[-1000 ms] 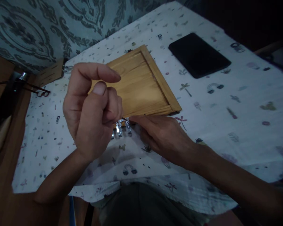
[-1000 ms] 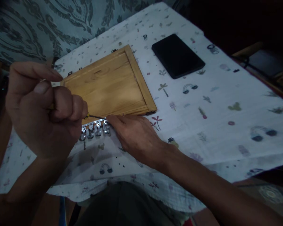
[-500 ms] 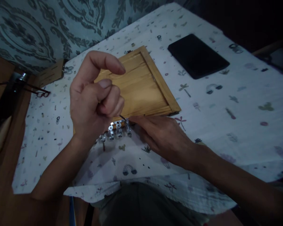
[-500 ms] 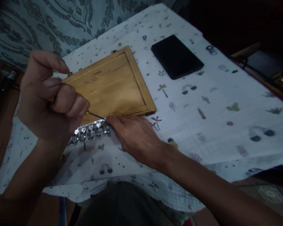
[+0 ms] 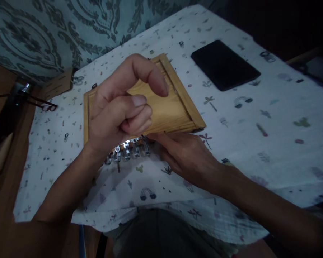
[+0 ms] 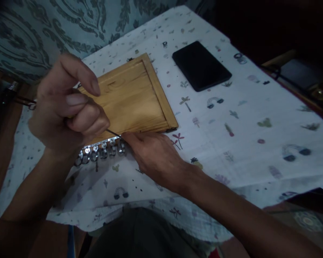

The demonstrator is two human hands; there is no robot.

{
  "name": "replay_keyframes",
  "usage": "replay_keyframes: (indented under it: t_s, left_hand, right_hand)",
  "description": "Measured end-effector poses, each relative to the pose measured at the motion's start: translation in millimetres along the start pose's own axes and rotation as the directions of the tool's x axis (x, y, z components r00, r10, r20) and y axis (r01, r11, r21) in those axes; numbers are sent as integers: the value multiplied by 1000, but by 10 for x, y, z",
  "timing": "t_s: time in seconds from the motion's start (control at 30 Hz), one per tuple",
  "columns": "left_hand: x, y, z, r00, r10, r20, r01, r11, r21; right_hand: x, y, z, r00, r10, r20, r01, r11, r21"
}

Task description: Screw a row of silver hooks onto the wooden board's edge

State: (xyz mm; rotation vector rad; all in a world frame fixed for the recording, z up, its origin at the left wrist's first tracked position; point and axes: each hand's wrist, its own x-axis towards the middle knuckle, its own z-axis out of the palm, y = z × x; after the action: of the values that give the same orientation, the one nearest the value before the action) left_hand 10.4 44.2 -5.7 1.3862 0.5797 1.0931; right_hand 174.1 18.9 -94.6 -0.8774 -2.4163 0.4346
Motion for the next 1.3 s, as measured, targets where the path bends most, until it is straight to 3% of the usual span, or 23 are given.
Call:
replay_keyframes:
  t_s: [0.17,0.4,0.67,0.73,0.8,0.87,0.93,1.1,1.3]
  left_hand:
    - [1,4,-17,999,-17,45,15,999,37]
    - [-52,27,-13,994,53,-98,-45,996,74]
    - [-27,22,-17,995,23,98,-34,992,118]
    - [-28,5,20,999,23,42,-30,983,179]
    - [-42,-23,73,990,65,-127,-34,973,228]
    - [-60,-51,127,945,108,-308,-35,971,235]
    - [-74,-55,171,909,154,-388,-76,975,209]
    - [-95,81,280,864,256,-432,-164,957,239]
    - [-140,95,337,868,268,-419,-163,949,269]
  right_hand:
    - [3,-1,-4,1000,3,17,-4,1000,21]
    - [13,-2,-22,999,26,46,-28,999,37]
    - [-3,16,5,1000,-7,-6,7,999,31]
    - [-5,17,4,1000,-5,2,5,999,42]
    - [-2,11,-3,1000,0,8,0,999,36]
    - [3,2,-10,1000,5,6,-5,1000,23]
    - [7,-3,-15,1000,8,6,-8,1000,22]
    - [5,6,-22,999,16,45,-18,998,53]
    - [-3,5,-18,1000,-1,28,0,999,36]
